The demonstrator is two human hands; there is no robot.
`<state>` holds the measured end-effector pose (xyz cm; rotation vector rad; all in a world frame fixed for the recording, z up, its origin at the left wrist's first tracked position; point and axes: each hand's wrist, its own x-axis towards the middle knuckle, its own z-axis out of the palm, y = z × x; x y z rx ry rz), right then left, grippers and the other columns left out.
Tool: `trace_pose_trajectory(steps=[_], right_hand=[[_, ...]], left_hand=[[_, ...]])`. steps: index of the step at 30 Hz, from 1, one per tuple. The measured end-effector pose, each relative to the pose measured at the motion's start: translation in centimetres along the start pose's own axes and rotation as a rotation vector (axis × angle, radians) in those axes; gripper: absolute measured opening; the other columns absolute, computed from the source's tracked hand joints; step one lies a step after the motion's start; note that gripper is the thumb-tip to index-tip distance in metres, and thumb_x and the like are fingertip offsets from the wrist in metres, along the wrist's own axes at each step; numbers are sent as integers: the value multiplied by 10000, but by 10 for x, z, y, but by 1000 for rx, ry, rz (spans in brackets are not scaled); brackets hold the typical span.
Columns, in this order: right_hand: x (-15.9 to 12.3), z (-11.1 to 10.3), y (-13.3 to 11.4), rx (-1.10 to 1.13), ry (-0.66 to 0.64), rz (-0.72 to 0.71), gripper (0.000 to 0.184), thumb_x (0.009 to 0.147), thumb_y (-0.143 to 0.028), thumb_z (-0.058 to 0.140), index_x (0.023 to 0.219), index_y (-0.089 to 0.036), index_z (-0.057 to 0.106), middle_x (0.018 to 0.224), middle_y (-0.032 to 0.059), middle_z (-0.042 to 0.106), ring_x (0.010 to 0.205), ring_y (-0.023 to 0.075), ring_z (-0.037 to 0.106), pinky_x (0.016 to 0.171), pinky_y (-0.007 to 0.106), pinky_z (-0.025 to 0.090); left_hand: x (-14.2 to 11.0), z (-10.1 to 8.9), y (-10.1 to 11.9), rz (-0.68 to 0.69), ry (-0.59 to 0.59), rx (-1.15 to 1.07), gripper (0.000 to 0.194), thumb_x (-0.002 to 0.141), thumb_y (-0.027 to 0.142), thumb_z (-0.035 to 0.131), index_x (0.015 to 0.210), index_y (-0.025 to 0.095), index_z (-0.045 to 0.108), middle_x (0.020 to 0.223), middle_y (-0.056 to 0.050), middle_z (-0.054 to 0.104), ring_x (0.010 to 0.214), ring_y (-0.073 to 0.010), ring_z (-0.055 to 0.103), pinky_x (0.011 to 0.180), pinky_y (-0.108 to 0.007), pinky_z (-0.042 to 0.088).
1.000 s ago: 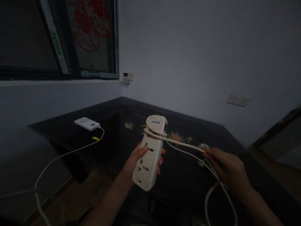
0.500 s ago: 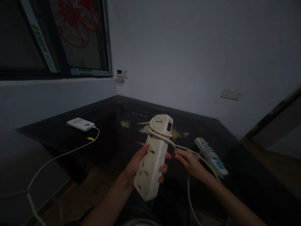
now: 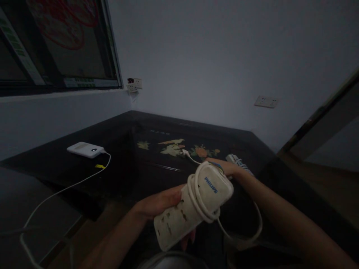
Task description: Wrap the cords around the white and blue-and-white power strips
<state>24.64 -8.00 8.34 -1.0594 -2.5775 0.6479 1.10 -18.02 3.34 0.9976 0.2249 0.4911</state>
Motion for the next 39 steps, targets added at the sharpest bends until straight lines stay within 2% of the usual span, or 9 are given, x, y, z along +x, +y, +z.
trace_pose_trajectory(steps=[1,3,8,12,17,21,30,35,39], right_hand=[[4,-8,0,74,-173,11,318,714,-431,670,566,-158,604,534,-41,547,508,92,487,486,193,389],[15,-24,-1,170,-351,35,322,715,-422,665,576,-141,593,506,-58,481,488,73,420,468,187,325],[37,-54,-33,30,-306,40,287,707,-394,697,604,-139,616,492,-72,429,485,64,351,477,211,254],[39,-56,-76,-199,-193,73,271,810,-341,614,649,-135,683,517,-22,530,497,81,423,510,232,288],[25,-34,-116,-415,-74,146,234,859,-322,571,786,-173,736,659,35,653,562,118,530,516,243,292],[8,-22,-127,-453,36,199,251,908,-291,510,847,-184,729,762,58,697,667,153,608,564,243,344],[-20,4,-102,-214,193,173,322,963,-301,409,1177,-232,640,989,67,726,827,182,674,689,248,463],[-21,47,-92,-399,251,235,389,957,-319,419,1337,-326,505,918,52,741,755,189,687,621,244,454],[-19,68,-79,-513,311,178,453,947,-265,438,1394,-337,424,846,33,730,683,154,672,577,210,425]], left_hand=[[-2,0,4,-13,4,60,654,757,620,594,1230,174,529,849,-88,683,657,-208,649,586,-297,479],[-5,0,12,-33,28,249,572,802,569,571,1237,199,531,930,-79,668,718,-192,633,620,-277,467],[0,-2,21,60,206,841,254,863,401,551,987,204,651,852,-35,622,747,-164,537,631,-221,393],[9,-10,15,53,373,941,297,871,431,524,1040,207,621,821,-18,624,674,-150,523,596,-218,361],[17,-22,9,31,478,906,417,866,475,508,1159,186,577,863,-36,641,685,-156,552,607,-228,378],[20,-30,5,91,581,766,404,855,487,528,1084,159,580,832,-28,611,700,-149,538,602,-224,397],[27,-31,-13,169,604,209,501,804,546,586,1138,195,458,755,-7,620,561,-143,602,516,-240,463],[34,-25,-10,229,632,32,539,762,556,632,1109,178,464,697,-21,649,500,-176,629,462,-268,499],[30,-23,-7,222,623,-41,511,717,356,735,1112,170,470,689,-25,666,516,-183,645,487,-271,523]])
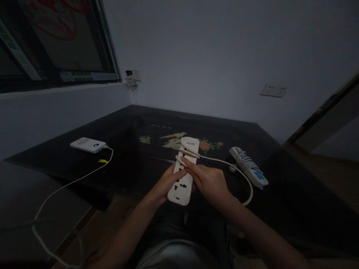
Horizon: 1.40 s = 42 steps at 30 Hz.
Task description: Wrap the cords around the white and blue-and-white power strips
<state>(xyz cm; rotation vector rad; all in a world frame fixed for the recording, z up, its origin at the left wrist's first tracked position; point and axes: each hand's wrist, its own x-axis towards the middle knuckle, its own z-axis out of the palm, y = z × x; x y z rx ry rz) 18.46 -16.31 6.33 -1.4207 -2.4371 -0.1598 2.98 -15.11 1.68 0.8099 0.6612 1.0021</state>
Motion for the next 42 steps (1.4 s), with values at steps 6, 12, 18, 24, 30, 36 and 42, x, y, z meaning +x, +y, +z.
trace_pose_trajectory(steps=[6,12,18,24,30,36,42], right_hand=[[2,8,19,152,197,41,391,956,-227,423,1328,-298,524,985,60,730,781,157,679,696,241,477],[-3,14,30,511,406,24,320,928,-251,471,1211,-246,621,1110,58,702,841,173,670,733,276,499],[-6,2,31,794,377,142,203,859,-336,557,814,-167,662,697,12,657,586,132,563,541,225,411],[-2,-22,46,912,58,-10,532,885,-563,441,542,-166,522,505,-22,458,501,101,424,500,221,329],[-10,-44,48,969,89,3,476,850,-544,531,570,-161,559,535,-5,516,523,107,460,488,221,323],[-12,-55,36,907,165,-9,377,854,-428,564,589,-160,586,536,-11,526,512,102,460,462,217,303],[-13,-49,29,796,225,-55,346,862,-341,553,564,-163,555,507,-28,491,481,89,436,462,213,295]], left_hand=[[-13,-6,2,-78,-163,-159,505,728,165,707,1186,162,493,980,-109,699,782,-238,695,704,-391,572],[-16,-2,1,-114,-195,-388,555,841,172,598,1355,176,387,1169,-168,647,904,-233,673,824,-522,533],[-21,0,4,-71,-132,-412,476,947,284,407,1377,87,354,1144,-222,647,838,-237,683,642,-385,590],[-34,-1,12,62,-222,-332,455,905,335,496,1281,79,474,1183,-219,635,896,-286,687,632,-377,605],[-47,9,18,101,-323,-354,450,886,361,523,1231,71,524,1157,-226,645,853,-279,695,567,-304,591],[-56,23,26,108,-327,-442,532,860,350,560,1325,113,457,1095,-190,678,796,-223,682,551,-254,566],[-53,23,23,129,-304,-483,384,877,345,531,1188,124,572,1080,-168,683,807,-213,672,566,-251,562]])
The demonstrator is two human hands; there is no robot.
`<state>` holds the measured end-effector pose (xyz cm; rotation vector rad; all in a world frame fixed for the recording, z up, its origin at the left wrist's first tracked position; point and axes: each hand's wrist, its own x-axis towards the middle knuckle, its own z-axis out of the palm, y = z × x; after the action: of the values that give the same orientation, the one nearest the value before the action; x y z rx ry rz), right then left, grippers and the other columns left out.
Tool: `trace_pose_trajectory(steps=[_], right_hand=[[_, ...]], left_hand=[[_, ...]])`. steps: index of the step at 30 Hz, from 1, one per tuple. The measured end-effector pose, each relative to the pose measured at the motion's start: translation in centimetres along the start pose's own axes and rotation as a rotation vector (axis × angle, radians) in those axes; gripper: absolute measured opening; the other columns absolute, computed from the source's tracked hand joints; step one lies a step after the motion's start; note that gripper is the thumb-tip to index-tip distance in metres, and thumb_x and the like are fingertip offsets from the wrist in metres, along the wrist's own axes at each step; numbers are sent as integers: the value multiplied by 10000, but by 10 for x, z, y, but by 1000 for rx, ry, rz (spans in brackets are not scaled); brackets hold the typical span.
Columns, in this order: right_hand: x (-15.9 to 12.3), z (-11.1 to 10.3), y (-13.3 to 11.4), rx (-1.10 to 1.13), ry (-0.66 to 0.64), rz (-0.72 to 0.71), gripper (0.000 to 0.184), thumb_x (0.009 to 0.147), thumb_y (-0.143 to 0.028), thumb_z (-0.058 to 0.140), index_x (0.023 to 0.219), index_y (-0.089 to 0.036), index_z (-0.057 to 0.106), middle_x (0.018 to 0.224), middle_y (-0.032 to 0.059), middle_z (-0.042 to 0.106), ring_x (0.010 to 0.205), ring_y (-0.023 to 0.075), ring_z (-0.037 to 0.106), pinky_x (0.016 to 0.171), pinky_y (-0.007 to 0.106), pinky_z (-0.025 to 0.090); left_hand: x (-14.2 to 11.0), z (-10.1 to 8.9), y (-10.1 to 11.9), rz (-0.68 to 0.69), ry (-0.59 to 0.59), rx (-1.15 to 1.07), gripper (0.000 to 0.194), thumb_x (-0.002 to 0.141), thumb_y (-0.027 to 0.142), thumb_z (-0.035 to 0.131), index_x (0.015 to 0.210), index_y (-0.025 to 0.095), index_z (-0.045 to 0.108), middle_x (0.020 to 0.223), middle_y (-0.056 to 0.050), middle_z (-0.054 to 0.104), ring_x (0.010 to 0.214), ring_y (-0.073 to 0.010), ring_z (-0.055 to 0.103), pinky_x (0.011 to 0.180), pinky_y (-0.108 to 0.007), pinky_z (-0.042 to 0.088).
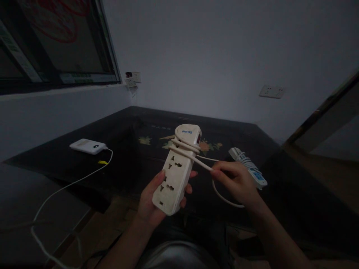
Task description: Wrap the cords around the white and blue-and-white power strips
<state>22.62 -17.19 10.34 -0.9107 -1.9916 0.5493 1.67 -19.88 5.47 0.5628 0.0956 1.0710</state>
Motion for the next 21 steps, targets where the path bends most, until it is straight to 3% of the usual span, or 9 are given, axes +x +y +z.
trace_pose_trajectory(steps=[4,8,11,13,17,21], right_hand=[[-1,1,3,11,-1,-27,367,871,-401,552,589,-167,562,531,-22,515,501,99,460,484,224,308],[-2,7,20,159,-95,-75,549,874,-589,461,520,-171,472,503,-30,417,492,98,397,496,244,278],[-4,15,41,418,-295,-108,647,801,-728,426,463,-177,402,480,-36,355,475,94,344,497,255,255],[-7,22,54,635,-376,-60,663,742,-765,472,434,-185,378,447,-42,341,459,96,333,505,261,278],[-15,35,69,964,-421,131,626,694,-699,602,420,-193,356,410,-51,338,430,99,354,499,267,332],[-13,39,80,990,-502,321,587,637,-662,678,459,-187,382,406,-74,318,394,79,317,420,224,265]], left_hand=[[-1,-2,1,-30,-70,-10,360,887,355,508,1147,126,606,1094,-160,679,812,-212,670,566,-248,558],[-4,-8,-1,-116,-180,-39,408,893,391,473,1170,120,601,1111,-155,668,754,-184,659,537,-232,541],[-7,-14,-3,-275,-308,-63,510,889,455,429,1133,44,608,810,-129,681,592,-146,600,454,-201,481],[-8,-17,-3,-370,-370,-87,554,889,484,387,1072,18,624,622,-82,609,487,-127,530,388,-185,414],[-5,-20,0,-450,-424,-186,546,871,520,384,1007,53,633,566,-48,553,387,-91,450,334,-163,349],[1,-27,6,-432,-428,-196,518,864,519,390,989,75,625,521,-21,502,330,-70,383,312,-156,340]])
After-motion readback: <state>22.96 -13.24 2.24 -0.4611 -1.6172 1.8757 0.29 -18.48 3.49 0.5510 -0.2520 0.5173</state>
